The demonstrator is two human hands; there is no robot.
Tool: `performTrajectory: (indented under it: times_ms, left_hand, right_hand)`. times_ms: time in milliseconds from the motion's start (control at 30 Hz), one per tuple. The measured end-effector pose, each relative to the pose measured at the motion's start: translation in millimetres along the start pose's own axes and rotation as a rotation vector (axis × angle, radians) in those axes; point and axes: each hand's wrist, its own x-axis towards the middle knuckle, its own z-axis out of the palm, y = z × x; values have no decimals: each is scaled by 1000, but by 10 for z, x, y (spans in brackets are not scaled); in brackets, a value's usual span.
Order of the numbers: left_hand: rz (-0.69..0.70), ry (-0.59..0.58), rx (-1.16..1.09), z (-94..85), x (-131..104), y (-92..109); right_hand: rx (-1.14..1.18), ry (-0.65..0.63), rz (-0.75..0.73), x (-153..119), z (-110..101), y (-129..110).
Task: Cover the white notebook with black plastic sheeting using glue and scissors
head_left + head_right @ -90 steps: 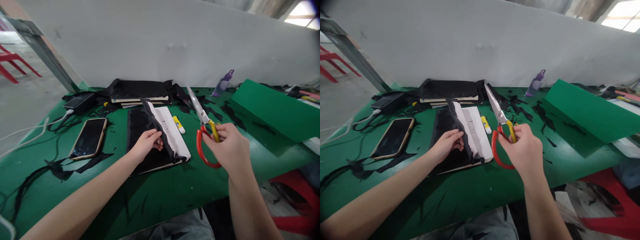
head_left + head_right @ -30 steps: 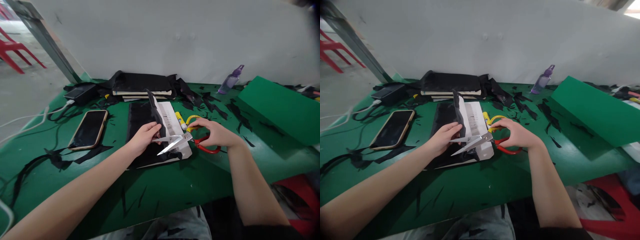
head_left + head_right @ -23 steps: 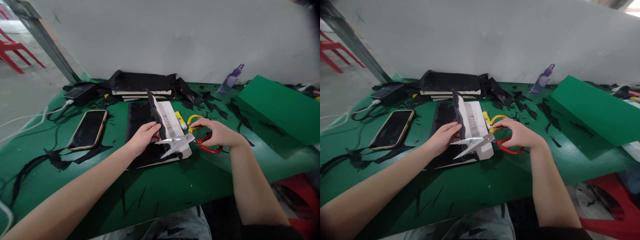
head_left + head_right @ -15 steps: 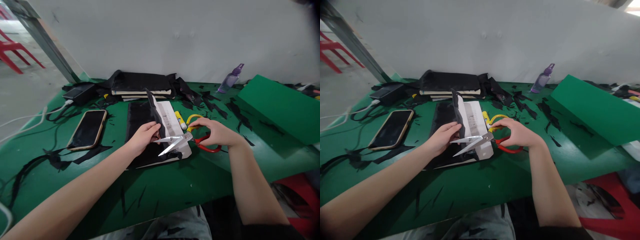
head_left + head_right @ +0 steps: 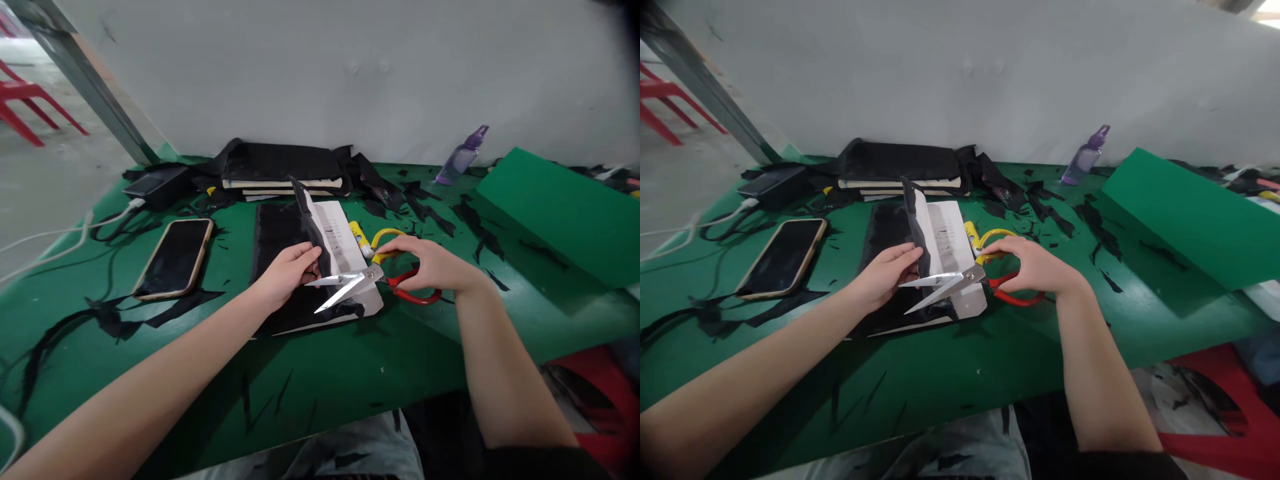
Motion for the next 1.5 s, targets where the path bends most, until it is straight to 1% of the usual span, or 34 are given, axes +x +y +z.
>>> performTrajectory:
  times_ms: [133,433,700,1100,1300,1500]
  left_hand:
    - [-4,2,2,7,-1,2]
    - [-3,-34,-17,-8,3,-2]
    - [15,-46,-24,-19,15,-22]
    - [17,-44,-16,-19,11,-16]
    - [20,-68,-28,-14,6,-9]
    - [18,-65,-36,-12,15,-14]
  right_hand:
    - [4,-20,0,4,8,17]
    - [6,-46,-1,-4,2,-9]
    - [1,-24,6,5,8,2]
    - [-9,-31,14,12,1,-19]
    - [-9,-14,42,17,1,-32]
    - [-10,-9,57,20,7,-30]
